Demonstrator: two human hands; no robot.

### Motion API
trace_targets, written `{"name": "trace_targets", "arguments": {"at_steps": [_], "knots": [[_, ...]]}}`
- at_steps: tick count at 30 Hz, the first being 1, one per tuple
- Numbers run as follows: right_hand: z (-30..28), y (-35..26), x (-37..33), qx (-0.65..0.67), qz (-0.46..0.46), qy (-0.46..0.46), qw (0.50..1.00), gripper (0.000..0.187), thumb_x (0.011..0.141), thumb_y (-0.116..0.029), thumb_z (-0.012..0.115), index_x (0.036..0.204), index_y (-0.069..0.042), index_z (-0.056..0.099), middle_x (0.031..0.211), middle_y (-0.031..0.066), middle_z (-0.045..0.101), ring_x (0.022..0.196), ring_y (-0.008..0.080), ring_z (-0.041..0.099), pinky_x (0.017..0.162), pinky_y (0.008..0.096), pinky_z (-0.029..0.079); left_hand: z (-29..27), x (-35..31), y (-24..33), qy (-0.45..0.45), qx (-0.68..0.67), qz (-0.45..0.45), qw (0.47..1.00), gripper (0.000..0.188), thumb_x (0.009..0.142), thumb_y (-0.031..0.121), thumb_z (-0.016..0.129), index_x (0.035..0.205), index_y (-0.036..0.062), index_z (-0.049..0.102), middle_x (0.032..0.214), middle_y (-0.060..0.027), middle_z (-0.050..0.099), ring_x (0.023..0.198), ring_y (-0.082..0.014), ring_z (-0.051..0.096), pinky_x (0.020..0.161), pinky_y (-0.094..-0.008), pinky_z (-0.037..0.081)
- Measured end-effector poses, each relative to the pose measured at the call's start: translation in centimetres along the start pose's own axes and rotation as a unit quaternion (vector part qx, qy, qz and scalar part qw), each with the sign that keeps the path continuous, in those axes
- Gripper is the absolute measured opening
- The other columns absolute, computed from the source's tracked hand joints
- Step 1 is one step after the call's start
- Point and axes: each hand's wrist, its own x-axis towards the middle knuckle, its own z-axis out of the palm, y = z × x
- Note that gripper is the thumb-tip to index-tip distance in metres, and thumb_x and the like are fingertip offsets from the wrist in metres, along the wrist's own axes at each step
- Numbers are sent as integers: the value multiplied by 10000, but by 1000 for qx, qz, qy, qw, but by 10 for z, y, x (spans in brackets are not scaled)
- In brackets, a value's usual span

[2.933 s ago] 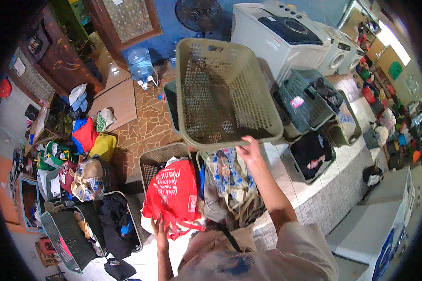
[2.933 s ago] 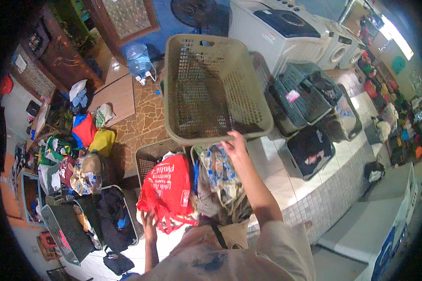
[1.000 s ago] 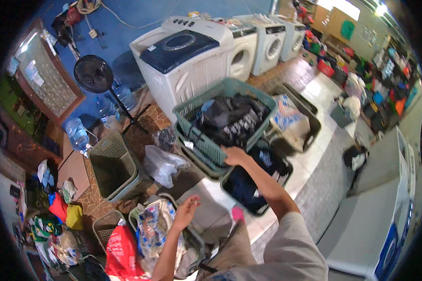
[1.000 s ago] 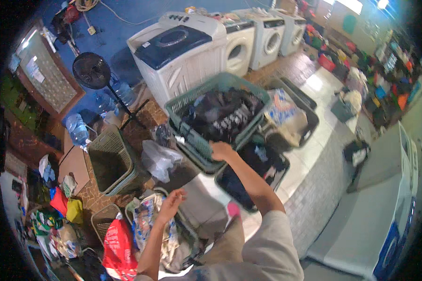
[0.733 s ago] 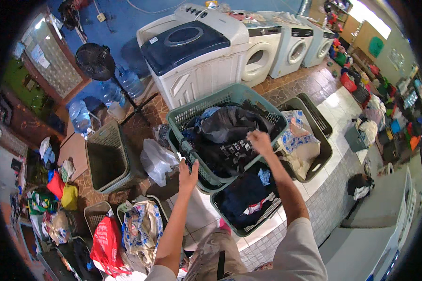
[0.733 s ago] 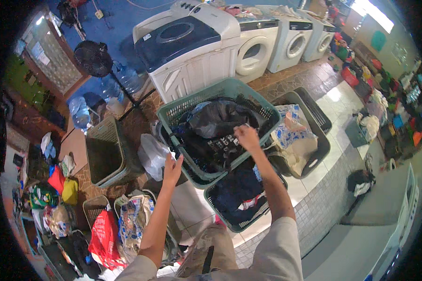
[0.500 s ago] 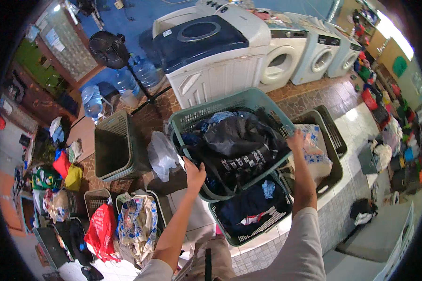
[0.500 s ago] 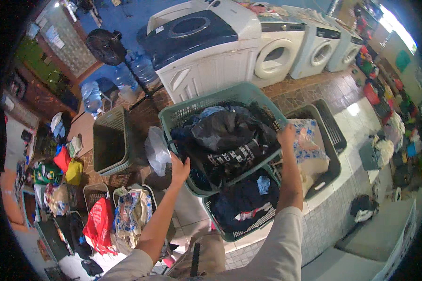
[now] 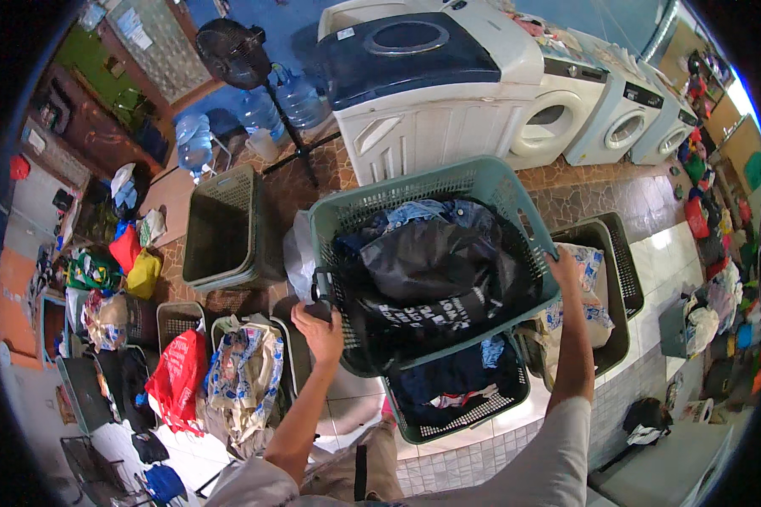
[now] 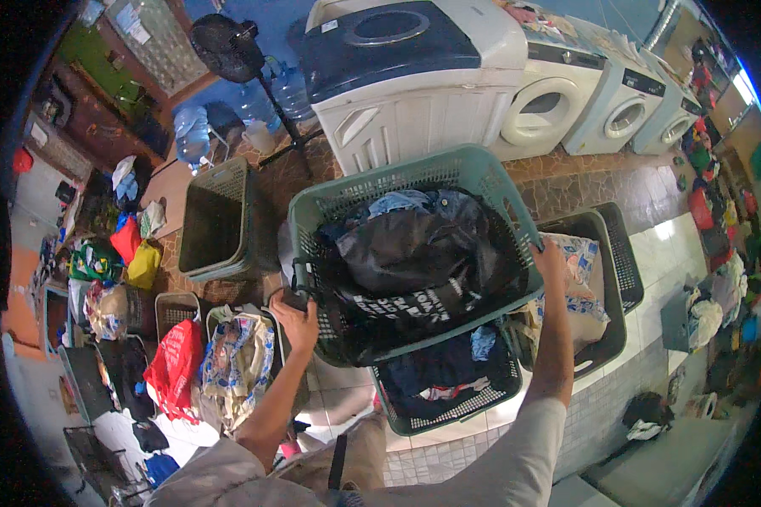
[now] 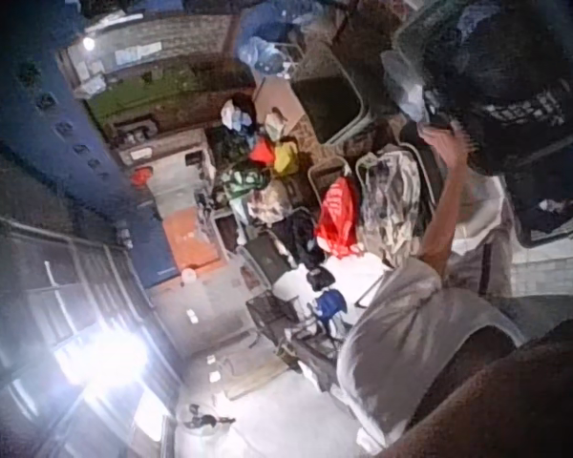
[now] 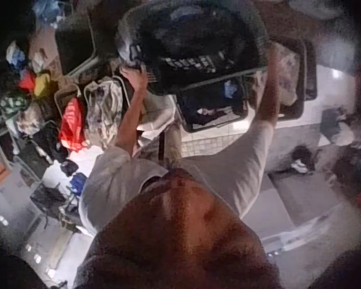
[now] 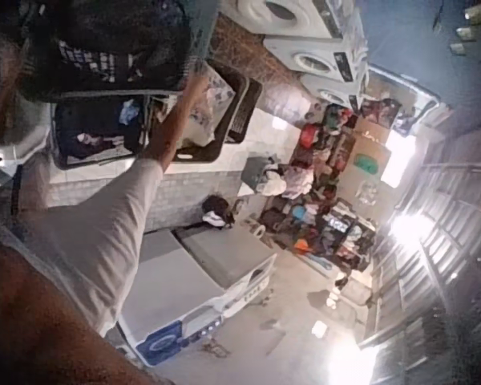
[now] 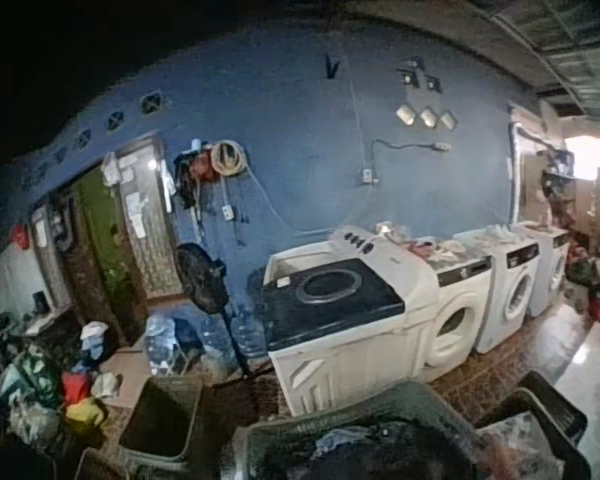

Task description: The person sorts laundry by picking up various garments from a basket, shaking them out, and placing them into different bags or piles. The person handles shirts, pants, and other clothing items, moving them between baskets and bags throughout the process.

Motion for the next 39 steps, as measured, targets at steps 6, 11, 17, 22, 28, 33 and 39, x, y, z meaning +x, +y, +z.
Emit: {"name": "trace_targets", "arguments": {"at_steps": [6, 11, 17, 22, 28, 33, 39], "knots": [[-51, -45, -61, 17, -56, -15, 998, 411, 738, -342, 651, 1008, -34, 607, 817, 176, 630, 750, 351, 584, 680, 397, 445, -4, 22, -73, -164, -27, -75, 983, 335, 837, 298, 537, 873, -35, 547, 711, -267, 589, 707, -422, 589, 637, -483, 452], [-131, -91, -109, 310, -56, -11, 949, 225, 706, -117, 670, 872, 28, 629, 733, 42, 608, 701, 146, 546, 710, 301, 438, -37, 49, -95, -219, -29, 11, 975, 305, 827, 263, 565, 827, -39, 521, 697, -260, 561, 713, -445, 554, 631, -474, 435], [-315, -115, -251, 359, 31, 112, 926, 433, 772, -282, 587, 1109, -10, 575, 987, 76, 588, 929, 176, 518, 834, 286, 381, -151, 104, -65, -243, -198, -24, 949, 522, 766, 308, 620, 1134, -48, 520, 1014, -200, 605, 906, -265, 601, 807, -341, 448], [-372, -174, -406, 333, 48, 150, 930, 426, 774, -268, 581, 1112, -9, 572, 989, 76, 584, 923, 176, 518, 823, 293, 386, -277, 123, -82, -366, -322, -77, 869, 415, 724, 264, 623, 989, -55, 610, 821, -113, 635, 760, -177, 589, 704, -289, 454], [-324, -253, -590, 365, 132, 117, 914, 418, 776, -251, 574, 1116, -8, 569, 992, 76, 580, 917, 176, 517, 809, 301, 391, -406, 109, -187, -451, -246, -94, 853, 384, 702, 331, 656, 836, -29, 663, 773, -85, 631, 712, -148, 579, 645, -280, 453], [-246, -287, -693, 416, 211, 43, 884, 412, 777, -236, 568, 1119, -7, 567, 995, 76, 577, 912, 176, 517, 798, 308, 396, -490, 89, -291, -469, -137, -133, 862, 354, 720, 312, 642, 794, -34, 666, 712, -80, 625, 686, -134, 575, 614, -278, 445], [-160, -298, -760, 461, 274, -49, 842, 405, 779, -219, 560, 1123, -6, 564, 998, 76, 572, 906, 176, 516, 784, 316, 402, -572, 48, -360, -433, -97, -171, 880, 326, 728, 279, 644, 889, -3, 660, 816, -116, 627, 801, -138, 574, 708, -277, 439]]}}
